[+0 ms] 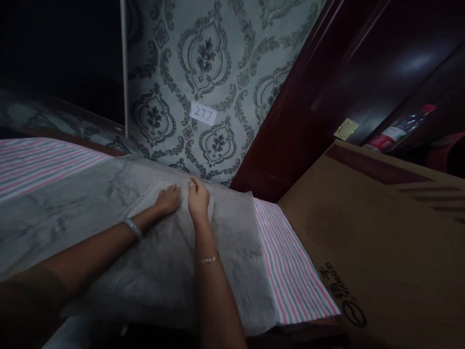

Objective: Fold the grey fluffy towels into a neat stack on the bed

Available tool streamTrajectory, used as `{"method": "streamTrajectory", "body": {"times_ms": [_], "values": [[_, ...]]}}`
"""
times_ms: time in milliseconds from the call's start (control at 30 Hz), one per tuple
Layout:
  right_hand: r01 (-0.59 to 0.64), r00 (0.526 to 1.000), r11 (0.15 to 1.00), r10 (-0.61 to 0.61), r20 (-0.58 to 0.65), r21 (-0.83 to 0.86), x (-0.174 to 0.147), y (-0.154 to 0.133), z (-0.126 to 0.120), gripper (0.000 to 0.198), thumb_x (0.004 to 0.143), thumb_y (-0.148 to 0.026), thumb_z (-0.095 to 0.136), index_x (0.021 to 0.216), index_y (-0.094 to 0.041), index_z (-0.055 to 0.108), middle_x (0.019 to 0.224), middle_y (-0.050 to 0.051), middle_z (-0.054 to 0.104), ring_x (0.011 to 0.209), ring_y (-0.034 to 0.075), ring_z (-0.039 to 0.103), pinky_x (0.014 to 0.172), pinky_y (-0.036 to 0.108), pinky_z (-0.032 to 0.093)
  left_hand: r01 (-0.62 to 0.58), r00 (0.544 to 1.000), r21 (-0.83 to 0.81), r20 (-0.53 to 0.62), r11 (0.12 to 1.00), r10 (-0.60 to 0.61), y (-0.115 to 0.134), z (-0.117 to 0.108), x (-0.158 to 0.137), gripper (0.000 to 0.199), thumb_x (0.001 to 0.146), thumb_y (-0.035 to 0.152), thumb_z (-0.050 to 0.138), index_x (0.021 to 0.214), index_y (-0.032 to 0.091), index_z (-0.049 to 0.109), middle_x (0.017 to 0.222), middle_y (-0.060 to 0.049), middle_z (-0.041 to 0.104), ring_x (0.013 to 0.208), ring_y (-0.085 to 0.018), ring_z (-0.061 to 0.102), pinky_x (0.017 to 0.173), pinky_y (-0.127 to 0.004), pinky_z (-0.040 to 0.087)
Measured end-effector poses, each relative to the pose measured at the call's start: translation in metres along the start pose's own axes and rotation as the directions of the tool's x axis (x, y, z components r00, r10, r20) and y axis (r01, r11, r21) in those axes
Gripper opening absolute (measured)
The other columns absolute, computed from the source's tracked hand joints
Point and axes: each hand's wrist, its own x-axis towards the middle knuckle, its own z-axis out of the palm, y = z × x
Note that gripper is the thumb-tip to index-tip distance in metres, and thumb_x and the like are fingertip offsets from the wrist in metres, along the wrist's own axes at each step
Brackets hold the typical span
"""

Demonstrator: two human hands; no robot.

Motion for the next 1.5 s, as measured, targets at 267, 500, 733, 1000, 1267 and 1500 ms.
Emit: {"method": "streamTrajectory", "body": {"times_ms": [267,500,733,1000,1267,1500], "values": [[-0.142,0.981,0.925,0.178,0.072,-0.352,0.008,0.063,0.074,0.048,0.098,-0.035,0.047,0.145,-0.026,0.054,0.161,0.008,0.04,0.151,0.029,0.028,0.12,0.056,0.021,0.023,0.998,0.162,0.058,0.987,-0.033,-0.033,-0.001,-0.011,0.056,0.098,0.036,0.035,0.147,0.015,0.048,0.16,-0.016,0.038,0.152,-0.03,0.029,0.123,-0.056,0.021],[-0.098,0.98,0.916,0.156,0.12,-0.389,0.009,0.075,0.066,0.05,0.099,-0.035,0.048,0.147,-0.027,0.052,0.161,0.004,0.04,0.151,0.027,0.029,0.121,0.048,0.024,0.076,0.995,0.202,0.04,0.976,-0.086,-0.032,0.0,-0.004,0.058,0.098,0.038,0.032,0.15,0.014,0.046,0.163,-0.019,0.032,0.153,-0.033,0.024,0.121,-0.061,0.02],[-0.087,0.981,0.922,0.145,0.129,-0.377,0.005,0.071,0.065,0.049,0.098,-0.033,0.049,0.146,-0.023,0.054,0.16,0.006,0.042,0.151,0.028,0.03,0.122,0.047,0.023,0.115,0.993,0.276,-0.002,0.954,-0.119,-0.033,-0.001,-0.006,0.06,0.097,0.043,0.037,0.148,0.014,0.049,0.161,-0.02,0.034,0.15,-0.043,0.027,0.118,-0.055,0.027],[-0.077,0.986,0.926,0.125,0.108,-0.369,0.006,0.072,0.065,0.048,0.097,-0.033,0.052,0.144,-0.026,0.056,0.158,0.006,0.044,0.15,0.027,0.032,0.121,0.047,0.025,0.116,0.993,0.266,-0.037,0.957,-0.11,-0.033,0.0,-0.005,0.06,0.096,0.044,0.038,0.146,0.015,0.053,0.159,-0.02,0.038,0.147,-0.043,0.031,0.116,-0.055,0.029],[-0.083,0.984,0.933,0.133,0.121,-0.35,0.004,0.069,0.062,0.049,0.097,-0.033,0.052,0.145,-0.022,0.055,0.159,0.007,0.043,0.151,0.028,0.03,0.122,0.047,0.023,0.116,0.993,0.274,-0.025,0.955,-0.113,-0.034,-0.001,-0.005,0.06,0.096,0.044,0.038,0.147,0.015,0.052,0.159,-0.019,0.037,0.148,-0.042,0.029,0.117,-0.052,0.029],[-0.075,0.987,0.936,0.119,0.107,-0.343,0.003,0.069,0.063,0.049,0.097,-0.033,0.052,0.145,-0.022,0.055,0.158,0.006,0.044,0.151,0.028,0.031,0.122,0.047,0.024,0.122,0.992,0.272,-0.026,0.955,-0.12,-0.033,-0.003,-0.006,0.059,0.097,0.043,0.038,0.146,0.014,0.052,0.16,-0.02,0.037,0.148,-0.041,0.03,0.118,-0.051,0.028]]}}
